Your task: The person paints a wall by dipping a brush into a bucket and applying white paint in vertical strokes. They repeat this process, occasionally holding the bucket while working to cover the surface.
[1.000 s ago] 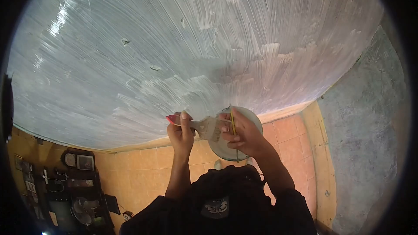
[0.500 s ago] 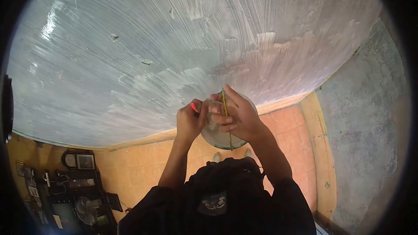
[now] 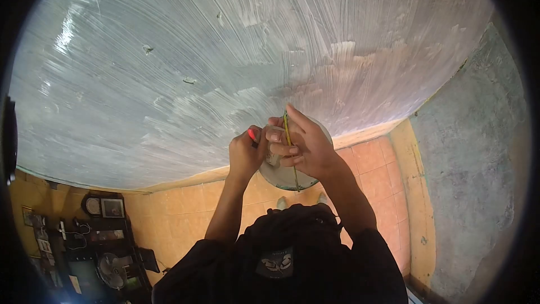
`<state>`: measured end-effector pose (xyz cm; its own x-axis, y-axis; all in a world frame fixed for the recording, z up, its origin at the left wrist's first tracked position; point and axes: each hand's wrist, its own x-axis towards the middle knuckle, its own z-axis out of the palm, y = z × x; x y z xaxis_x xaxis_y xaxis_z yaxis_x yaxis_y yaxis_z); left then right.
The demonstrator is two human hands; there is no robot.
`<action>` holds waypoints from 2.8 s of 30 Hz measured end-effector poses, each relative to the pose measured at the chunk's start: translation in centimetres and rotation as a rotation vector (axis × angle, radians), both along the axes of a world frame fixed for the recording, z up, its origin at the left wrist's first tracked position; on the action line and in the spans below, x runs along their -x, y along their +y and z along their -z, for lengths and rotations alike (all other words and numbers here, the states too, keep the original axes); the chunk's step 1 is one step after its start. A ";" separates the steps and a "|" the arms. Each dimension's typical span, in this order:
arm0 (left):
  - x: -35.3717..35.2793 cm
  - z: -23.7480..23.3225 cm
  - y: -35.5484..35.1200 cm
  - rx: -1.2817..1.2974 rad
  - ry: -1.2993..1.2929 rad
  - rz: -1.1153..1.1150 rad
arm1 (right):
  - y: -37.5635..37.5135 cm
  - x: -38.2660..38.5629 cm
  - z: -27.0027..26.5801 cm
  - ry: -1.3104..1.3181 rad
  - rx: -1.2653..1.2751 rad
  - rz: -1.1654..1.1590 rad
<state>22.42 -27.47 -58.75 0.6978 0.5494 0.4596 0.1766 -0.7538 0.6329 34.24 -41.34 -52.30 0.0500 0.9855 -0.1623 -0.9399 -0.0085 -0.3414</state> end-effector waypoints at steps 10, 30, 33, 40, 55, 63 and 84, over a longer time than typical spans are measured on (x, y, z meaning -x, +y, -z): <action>0.9 -2.9 0.5 0.026 -0.118 -0.015 | -0.3 -0.9 0.7 0.025 -0.012 0.025; 0.7 -1.1 -1.0 -0.339 -0.179 0.065 | -0.9 -1.0 -0.7 0.207 -0.051 0.206; 0.9 -1.2 -0.7 -0.362 -0.198 0.076 | -0.8 -0.9 -0.9 0.197 -0.067 0.219; 2.6 -1.8 -0.2 -0.126 -0.047 0.090 | -0.5 -1.2 -0.9 0.199 -0.035 0.190; 7.8 -23.8 4.4 -0.587 -0.136 0.333 | -1.2 -4.5 -1.0 0.298 -0.127 0.203; 4.5 -51.5 4.2 -1.110 -0.385 0.074 | -2.2 -5.1 -0.6 0.237 -0.070 0.273; -1.7 -59.7 6.3 -1.782 -0.304 -0.042 | -4.6 -5.5 5.9 0.285 0.034 0.280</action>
